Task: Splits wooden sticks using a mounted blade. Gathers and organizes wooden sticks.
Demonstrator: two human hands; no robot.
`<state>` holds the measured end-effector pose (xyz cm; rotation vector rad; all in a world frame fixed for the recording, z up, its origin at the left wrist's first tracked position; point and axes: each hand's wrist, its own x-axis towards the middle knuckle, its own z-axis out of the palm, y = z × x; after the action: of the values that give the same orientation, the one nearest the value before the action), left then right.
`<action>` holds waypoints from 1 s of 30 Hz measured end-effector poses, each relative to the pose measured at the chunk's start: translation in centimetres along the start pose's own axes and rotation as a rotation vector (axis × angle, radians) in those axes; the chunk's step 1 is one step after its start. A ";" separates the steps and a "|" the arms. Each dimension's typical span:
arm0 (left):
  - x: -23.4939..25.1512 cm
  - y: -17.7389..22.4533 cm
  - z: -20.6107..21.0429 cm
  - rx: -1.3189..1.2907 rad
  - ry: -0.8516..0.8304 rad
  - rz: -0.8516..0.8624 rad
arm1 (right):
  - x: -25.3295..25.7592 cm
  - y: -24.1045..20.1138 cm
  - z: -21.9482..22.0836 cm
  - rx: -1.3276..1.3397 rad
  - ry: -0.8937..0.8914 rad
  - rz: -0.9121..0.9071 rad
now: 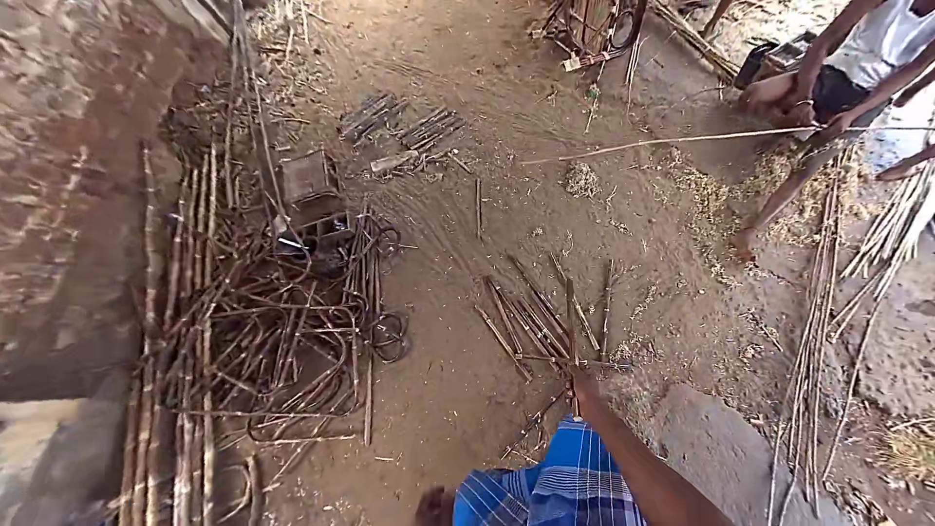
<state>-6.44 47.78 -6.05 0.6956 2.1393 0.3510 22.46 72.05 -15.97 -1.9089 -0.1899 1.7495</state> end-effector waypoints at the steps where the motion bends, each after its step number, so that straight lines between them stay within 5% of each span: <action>1: 4.7 2.8 0.1 0.111 -0.042 0.084 | 0.5 -0.3 -0.7 -0.005 0.006 -0.010; 5: 17.0 11.8 5.9 0.488 -0.301 0.309 | 2.0 -2.4 -3.3 0.038 0.079 -0.007; 9: 23.4 12.4 14.1 0.910 -0.610 0.320 | 3.3 -3.0 -6.1 -0.218 0.139 -0.073; 14: 30.3 11.9 18.4 0.880 -0.687 0.289 | 7.1 -2.4 -8.9 -0.647 0.201 -0.190; 18: 38.5 11.4 22.2 0.812 -0.498 0.226 | 16.4 -2.6 -8.4 -1.026 0.304 -0.201; 22: 45.9 7.8 31.4 0.806 -0.497 0.180 | 31.8 0.6 -8.1 -1.233 0.209 -0.258; 26: 47.9 2.1 43.4 0.861 -0.685 0.046 | 46.9 7.1 -8.7 -1.360 0.001 -0.320; 30: 47.8 -3.6 54.2 0.880 -0.713 -0.019 | 56.0 12.9 -8.8 -1.452 -0.174 -0.457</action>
<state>11.61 73.42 -71.23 1.0715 1.5273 -0.8003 35.95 83.74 -71.26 -2.1523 -2.2323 1.4596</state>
